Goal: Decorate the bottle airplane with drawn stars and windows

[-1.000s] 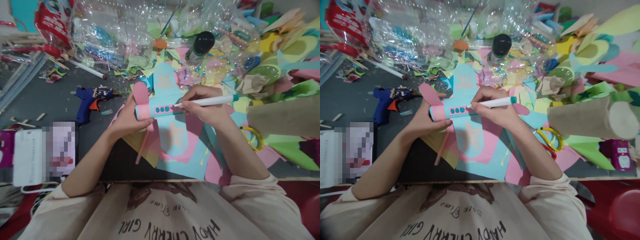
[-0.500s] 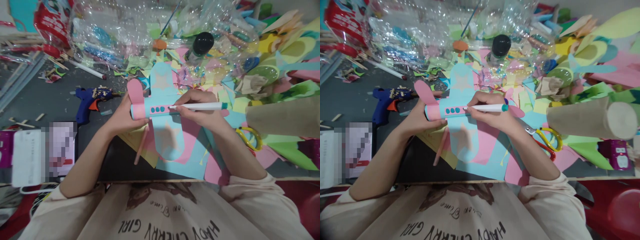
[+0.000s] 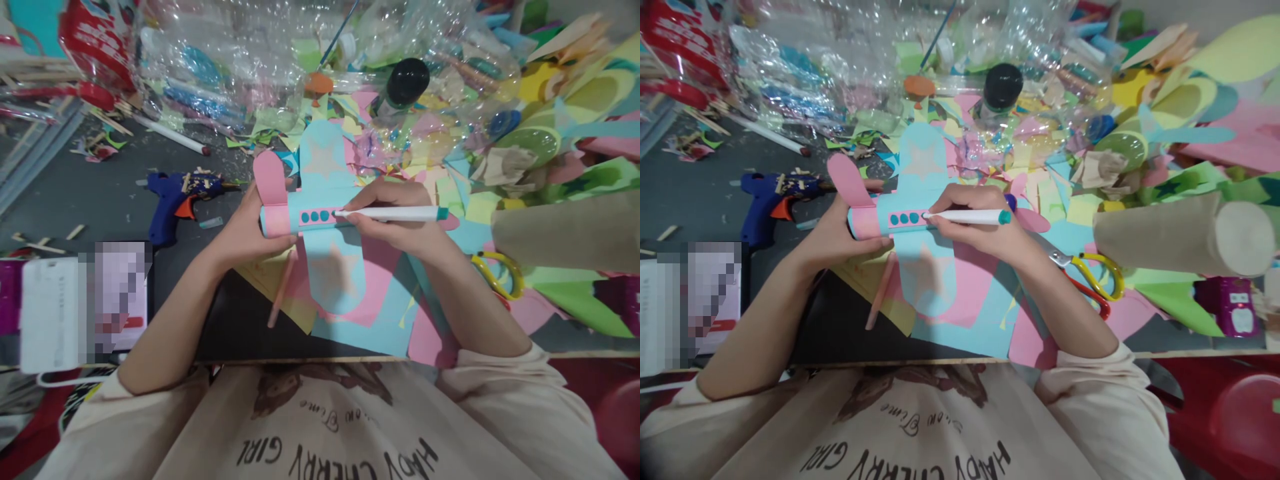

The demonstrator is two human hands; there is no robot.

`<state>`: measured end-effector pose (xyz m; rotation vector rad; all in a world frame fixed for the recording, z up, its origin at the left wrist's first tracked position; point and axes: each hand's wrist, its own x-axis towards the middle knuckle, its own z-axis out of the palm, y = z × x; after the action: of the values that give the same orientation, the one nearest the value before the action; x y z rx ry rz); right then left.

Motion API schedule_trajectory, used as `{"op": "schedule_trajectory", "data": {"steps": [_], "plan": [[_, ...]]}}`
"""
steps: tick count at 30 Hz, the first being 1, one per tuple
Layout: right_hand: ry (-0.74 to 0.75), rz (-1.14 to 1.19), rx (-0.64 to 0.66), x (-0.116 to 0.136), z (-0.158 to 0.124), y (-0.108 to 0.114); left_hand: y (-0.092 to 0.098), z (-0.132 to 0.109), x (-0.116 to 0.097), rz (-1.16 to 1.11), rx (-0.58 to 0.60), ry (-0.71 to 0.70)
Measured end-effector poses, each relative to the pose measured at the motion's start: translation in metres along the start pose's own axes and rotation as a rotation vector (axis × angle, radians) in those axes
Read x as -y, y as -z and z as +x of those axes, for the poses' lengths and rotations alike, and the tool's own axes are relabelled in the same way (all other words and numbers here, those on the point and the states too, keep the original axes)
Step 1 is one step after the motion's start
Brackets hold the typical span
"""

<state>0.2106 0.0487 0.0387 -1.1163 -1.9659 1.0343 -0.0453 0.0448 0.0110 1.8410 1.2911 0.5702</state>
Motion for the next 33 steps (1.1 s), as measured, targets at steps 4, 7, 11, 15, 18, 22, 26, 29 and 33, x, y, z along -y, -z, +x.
{"op": "schedule_trajectory", "data": {"steps": [4, 7, 11, 15, 18, 22, 26, 29, 33], "plan": [[0.020, 0.033, 0.019, -0.0013, 0.0005, 0.0002, 0.0007, 0.0007, -0.0005, 0.014, 0.008, 0.013], [0.015, 0.049, 0.032, -0.0009, 0.0012, 0.0008, 0.0014, 0.0012, 0.0006, 0.049, 0.008, 0.011], [-0.007, 0.044, 0.035, 0.0004, 0.0016, 0.0021, 0.0018, 0.0014, 0.0020, 0.080, 0.008, 0.013], [-0.008, 0.042, 0.036, -0.0009, 0.0009, 0.0028, 0.0016, 0.0012, 0.0002, 0.043, 0.004, 0.023], [0.007, 0.026, -0.001, -0.0035, 0.0000, 0.0027, 0.0015, 0.0011, -0.0011, 0.027, 0.010, 0.014], [0.024, 0.017, -0.062, -0.0054, -0.0002, 0.0017, 0.0015, 0.0004, -0.0009, 0.051, 0.010, -0.002], [-0.002, 0.009, -0.089, -0.0055, 0.0004, -0.0004, 0.0017, 0.0001, 0.0001, 0.076, 0.010, 0.011], [0.010, 0.033, -0.090, -0.0054, 0.0003, -0.0019, 0.0019, 0.0007, 0.0018, 0.070, 0.010, 0.010], [0.023, 0.029, -0.085, -0.0048, -0.0006, -0.0027, 0.0014, 0.0013, 0.0045, 0.076, -0.010, -0.017]]}}
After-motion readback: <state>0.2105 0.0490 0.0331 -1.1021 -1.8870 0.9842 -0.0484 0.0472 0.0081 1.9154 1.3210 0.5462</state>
